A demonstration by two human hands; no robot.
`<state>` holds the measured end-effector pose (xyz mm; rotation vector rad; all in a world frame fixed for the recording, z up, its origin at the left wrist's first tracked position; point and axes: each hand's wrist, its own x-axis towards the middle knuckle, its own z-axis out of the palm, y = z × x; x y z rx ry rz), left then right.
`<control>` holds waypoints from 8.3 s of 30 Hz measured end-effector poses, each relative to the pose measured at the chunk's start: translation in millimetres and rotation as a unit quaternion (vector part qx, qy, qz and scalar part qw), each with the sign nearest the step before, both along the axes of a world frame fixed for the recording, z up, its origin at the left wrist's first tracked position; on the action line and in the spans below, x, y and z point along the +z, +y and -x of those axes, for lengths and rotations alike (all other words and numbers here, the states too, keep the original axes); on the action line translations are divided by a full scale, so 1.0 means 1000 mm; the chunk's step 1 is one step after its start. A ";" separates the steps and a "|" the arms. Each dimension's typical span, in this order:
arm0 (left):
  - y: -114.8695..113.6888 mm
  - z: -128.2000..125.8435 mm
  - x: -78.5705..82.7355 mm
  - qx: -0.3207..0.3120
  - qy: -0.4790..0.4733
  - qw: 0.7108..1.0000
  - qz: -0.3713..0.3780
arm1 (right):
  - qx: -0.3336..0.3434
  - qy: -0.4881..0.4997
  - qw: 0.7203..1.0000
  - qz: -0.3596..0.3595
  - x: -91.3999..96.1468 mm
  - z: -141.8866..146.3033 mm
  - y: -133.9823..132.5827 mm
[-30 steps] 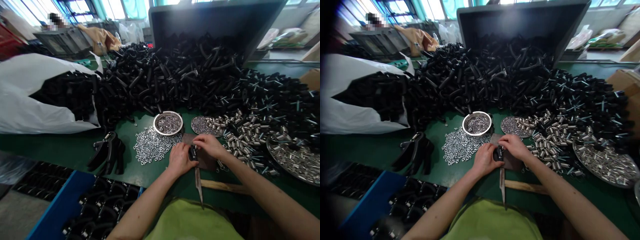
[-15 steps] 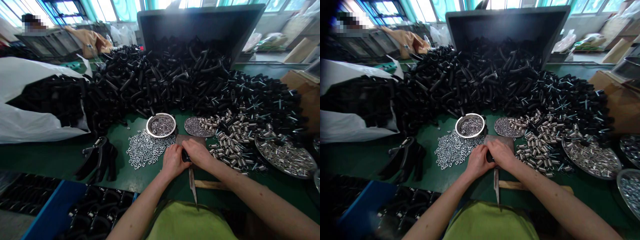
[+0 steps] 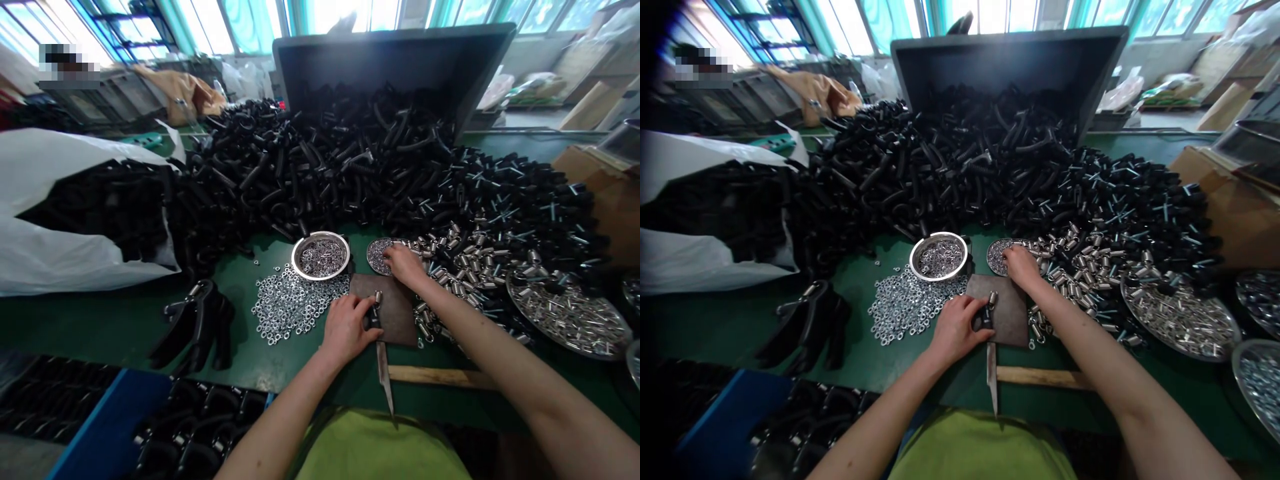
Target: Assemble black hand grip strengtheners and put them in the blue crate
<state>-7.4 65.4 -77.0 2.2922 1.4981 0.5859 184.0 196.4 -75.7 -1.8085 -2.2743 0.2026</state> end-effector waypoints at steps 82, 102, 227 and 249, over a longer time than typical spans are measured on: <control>0.016 0.005 -0.003 -0.008 -0.018 0.999 0.036 | 0.173 -0.043 0.984 0.019 0.001 -0.037 -0.213; 0.019 0.004 0.002 -0.007 -0.012 0.999 0.053 | 0.042 0.059 0.993 -0.090 0.050 -0.012 -0.157; -0.033 0.005 0.046 0.027 -0.335 0.918 0.209 | 0.092 0.161 0.975 0.126 0.072 0.043 -0.146; 0.123 0.077 0.013 0.214 0.167 0.962 0.009 | 0.134 -0.075 0.987 0.042 0.043 0.135 -0.001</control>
